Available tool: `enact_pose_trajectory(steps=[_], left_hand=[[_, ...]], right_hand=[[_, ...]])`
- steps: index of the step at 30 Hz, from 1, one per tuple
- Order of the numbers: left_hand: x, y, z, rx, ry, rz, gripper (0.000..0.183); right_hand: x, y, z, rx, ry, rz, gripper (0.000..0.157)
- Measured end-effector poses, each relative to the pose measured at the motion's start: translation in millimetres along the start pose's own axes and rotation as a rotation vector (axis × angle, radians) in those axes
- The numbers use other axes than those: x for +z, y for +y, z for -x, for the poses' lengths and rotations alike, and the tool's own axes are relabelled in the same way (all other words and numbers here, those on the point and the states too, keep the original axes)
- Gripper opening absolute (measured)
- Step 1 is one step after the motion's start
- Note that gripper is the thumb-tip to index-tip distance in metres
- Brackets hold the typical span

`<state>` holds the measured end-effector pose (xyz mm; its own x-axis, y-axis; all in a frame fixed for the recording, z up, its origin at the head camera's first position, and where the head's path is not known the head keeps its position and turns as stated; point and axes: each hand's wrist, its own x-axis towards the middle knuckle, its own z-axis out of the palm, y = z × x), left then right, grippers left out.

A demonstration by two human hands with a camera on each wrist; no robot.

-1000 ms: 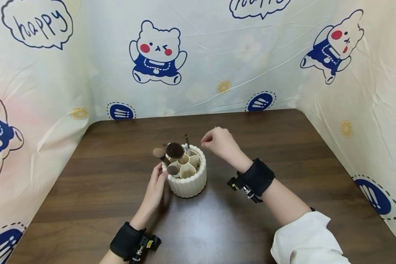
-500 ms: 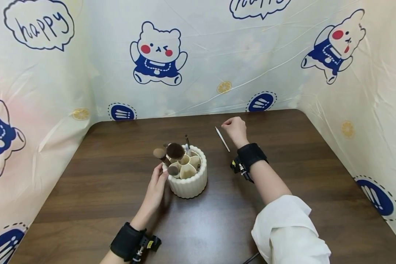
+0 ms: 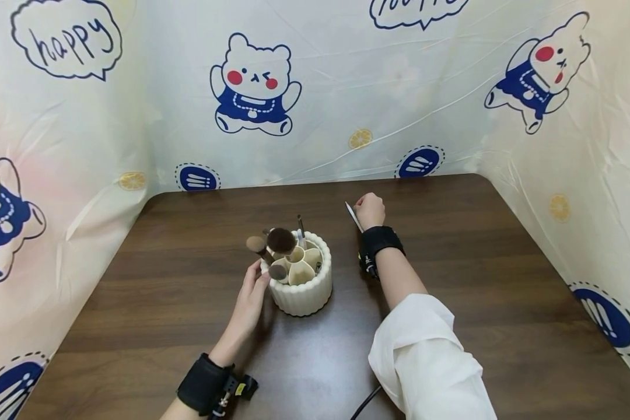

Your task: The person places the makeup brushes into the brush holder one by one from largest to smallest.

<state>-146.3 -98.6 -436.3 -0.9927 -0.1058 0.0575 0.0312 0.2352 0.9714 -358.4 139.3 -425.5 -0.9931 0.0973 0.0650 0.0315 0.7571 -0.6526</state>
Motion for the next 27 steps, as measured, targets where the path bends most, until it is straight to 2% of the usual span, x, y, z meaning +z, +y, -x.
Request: enact_pose_trajectory(steps=[1,7,9,20,27], left_hand=[[0.0,0.1,-0.1,0.000,0.002,0.003,0.051],[-0.1,-0.2,-0.2,0.022,0.004,-0.006,0.050],[-0.6,-0.7,-0.3,0.028,0.004,-0.010,0.050],[-1.6,0.5,0.4,-0.001,-0.011,-0.007,0.052],[-2.7,-1.3,0.2,0.014,-0.009,-0.015,0.051]], right_hand=[[6.5,5.4,-5.5,-0.021,0.020,-0.004,0.015],[22.0,6.8,-12.5,-0.010,0.045,0.001,0.016],[21.2,-0.7,-7.9,0.006,0.026,0.020,0.020],[32.8,-9.9,-9.2,-0.006,0.006,0.115,0.020],[36.2,-11.6,-9.0,0.045,-0.004,0.178,0.017]])
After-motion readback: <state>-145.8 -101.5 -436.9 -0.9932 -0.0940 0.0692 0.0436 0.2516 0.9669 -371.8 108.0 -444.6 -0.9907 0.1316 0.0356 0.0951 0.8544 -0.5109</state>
